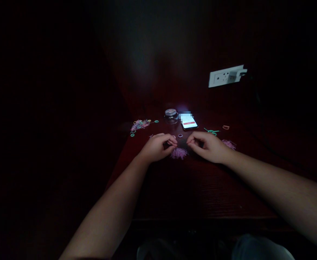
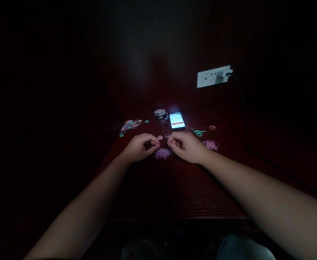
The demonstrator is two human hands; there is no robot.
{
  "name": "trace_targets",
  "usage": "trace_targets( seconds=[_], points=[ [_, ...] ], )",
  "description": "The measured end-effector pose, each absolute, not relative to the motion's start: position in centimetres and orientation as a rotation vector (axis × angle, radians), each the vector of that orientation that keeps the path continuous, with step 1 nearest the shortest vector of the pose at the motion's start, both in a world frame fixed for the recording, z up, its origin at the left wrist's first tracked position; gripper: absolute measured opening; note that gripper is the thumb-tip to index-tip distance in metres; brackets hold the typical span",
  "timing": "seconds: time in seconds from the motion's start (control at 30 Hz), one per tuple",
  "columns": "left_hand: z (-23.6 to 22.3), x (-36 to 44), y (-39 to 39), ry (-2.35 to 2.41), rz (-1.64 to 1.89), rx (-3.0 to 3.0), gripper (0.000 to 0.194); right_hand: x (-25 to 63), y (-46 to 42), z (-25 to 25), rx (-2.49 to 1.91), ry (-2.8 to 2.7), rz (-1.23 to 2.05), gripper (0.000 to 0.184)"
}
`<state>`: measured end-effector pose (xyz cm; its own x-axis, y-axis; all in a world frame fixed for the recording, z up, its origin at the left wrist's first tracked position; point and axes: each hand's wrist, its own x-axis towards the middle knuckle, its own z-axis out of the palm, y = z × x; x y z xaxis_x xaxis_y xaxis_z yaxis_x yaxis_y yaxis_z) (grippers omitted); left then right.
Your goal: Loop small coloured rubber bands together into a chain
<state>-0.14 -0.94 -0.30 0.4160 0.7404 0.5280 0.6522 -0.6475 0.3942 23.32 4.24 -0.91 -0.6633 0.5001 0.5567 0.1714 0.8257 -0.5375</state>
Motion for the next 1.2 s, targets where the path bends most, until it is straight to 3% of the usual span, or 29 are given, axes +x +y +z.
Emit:
trace_targets(
  seconds=[0.37,0.47,0.67,0.8,1.2],
  points=[
    [-0.6,0.3,-0.6,1.298,0.900,2.485,0.012,23.3,4.2,-0.8,-0.496,-2.268,0.590,0.008],
    [-0.6,0.1,-0.5,1.357,0.877,2.543,0.020,23.3,4.2,-0.8,-0.501,-2.264,0.599,0.008],
    [-1.0,-4.3,0.3,2.060,1.204,2.211,0.032,23.4,4.3,-0.8,-0.487,-2.260,0.600,0.007],
    [-2.0,-7.4,0.6,2.380,1.016,1.840,0.034,23.4,4.3,-0.9,-0.475,-2.282,0.571,0.007],
    [-3.9,-7.6,1.2,2.373,0.811,1.856,0.021,23.4,4.2,-0.8,-0.496,-2.308,0.545,0.009]
  ],
)
